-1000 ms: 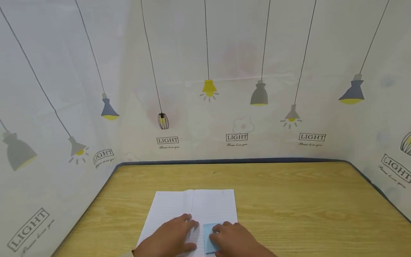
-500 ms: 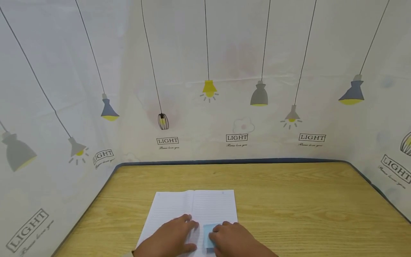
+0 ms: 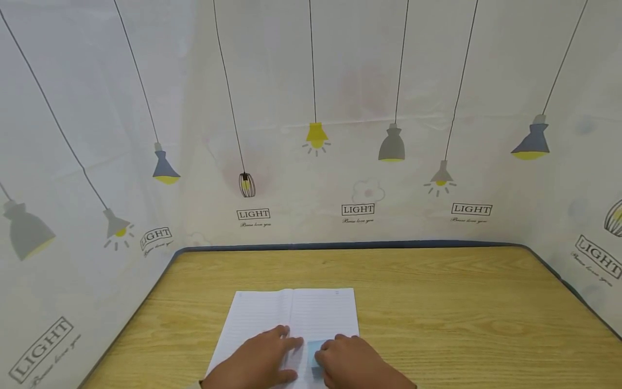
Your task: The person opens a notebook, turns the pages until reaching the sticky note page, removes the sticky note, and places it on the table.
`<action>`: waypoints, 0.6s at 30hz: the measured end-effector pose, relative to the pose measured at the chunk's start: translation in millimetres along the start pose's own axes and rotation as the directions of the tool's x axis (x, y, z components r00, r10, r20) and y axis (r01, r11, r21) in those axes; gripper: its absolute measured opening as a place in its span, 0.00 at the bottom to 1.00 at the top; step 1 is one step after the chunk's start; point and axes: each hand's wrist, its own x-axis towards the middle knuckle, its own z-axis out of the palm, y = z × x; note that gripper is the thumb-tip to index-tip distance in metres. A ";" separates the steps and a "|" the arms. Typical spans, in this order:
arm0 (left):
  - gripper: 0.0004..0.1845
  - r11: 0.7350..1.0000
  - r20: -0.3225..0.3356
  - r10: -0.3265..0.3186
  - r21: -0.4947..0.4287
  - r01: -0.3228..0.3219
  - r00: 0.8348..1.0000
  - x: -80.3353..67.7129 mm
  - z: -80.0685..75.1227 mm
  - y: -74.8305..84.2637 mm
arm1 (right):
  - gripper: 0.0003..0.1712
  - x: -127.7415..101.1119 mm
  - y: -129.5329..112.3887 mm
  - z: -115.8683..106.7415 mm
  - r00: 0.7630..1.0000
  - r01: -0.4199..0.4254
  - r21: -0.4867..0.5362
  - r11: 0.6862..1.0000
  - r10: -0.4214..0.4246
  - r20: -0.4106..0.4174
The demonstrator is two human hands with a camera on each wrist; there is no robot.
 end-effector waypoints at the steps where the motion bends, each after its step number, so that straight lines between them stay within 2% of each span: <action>1: 0.28 1.000 0.000 0.001 0.002 -0.001 1.000 -0.1 0.1 0.1 | 0.04 0.6 -0.5 -0.1 1.000 -0.006 -0.010 1.000 0.006 -0.001; 10: 0.29 1.000 0.004 -0.008 0.002 0.008 1.000 -0.2 0.9 1.5 | 0.05 4.1 -4.8 -0.9 0.999 -0.053 -0.085 0.995 0.053 -0.006; 18: 0.29 1.000 0.014 -0.009 0.022 0.009 1.000 -0.5 1.4 2.8 | 0.09 5.2 -2.7 -4.5 0.994 -0.106 -0.013 0.994 0.107 0.010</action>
